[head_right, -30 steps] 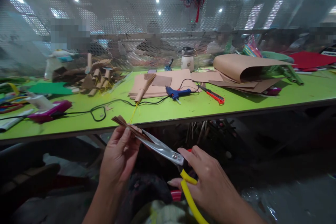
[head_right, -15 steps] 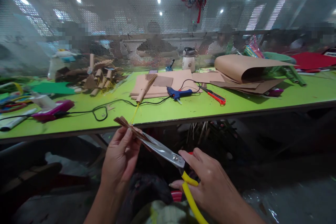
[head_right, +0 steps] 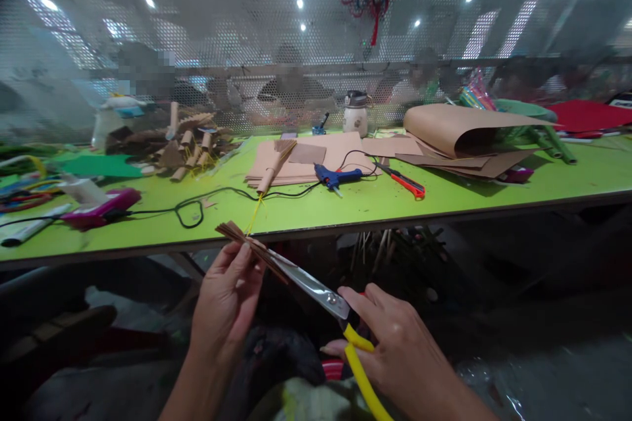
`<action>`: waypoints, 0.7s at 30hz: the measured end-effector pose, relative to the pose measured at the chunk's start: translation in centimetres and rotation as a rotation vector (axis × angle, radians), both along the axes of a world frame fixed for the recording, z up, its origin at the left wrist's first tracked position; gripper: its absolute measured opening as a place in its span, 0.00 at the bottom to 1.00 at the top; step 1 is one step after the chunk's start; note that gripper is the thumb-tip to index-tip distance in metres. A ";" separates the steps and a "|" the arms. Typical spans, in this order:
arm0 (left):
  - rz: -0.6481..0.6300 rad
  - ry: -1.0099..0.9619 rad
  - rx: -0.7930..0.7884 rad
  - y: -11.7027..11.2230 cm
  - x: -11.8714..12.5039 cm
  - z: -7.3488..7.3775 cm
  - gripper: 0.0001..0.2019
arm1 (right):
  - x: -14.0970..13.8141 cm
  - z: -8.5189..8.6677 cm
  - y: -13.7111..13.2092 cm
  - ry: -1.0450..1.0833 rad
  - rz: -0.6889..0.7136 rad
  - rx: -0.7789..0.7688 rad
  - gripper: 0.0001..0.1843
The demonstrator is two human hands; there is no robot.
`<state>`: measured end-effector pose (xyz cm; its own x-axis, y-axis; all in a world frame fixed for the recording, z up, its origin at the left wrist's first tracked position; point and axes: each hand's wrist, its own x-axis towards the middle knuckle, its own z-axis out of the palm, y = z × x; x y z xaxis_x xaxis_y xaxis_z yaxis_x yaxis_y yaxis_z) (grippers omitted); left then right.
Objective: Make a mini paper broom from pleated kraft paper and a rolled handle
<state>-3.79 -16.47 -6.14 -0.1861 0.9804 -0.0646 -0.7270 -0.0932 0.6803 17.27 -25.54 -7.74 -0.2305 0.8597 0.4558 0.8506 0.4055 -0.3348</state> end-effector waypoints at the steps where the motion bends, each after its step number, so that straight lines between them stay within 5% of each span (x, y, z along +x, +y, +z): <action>1: -0.001 0.000 -0.003 0.0 0.0 0.0 0.11 | 0.1 -0.1 0.0 -0.008 0.001 -0.005 0.26; 21: -0.039 -0.020 -0.033 -0.4 0.6 -0.3 0.12 | -0.1 0.2 0.4 0.011 0.057 0.019 0.28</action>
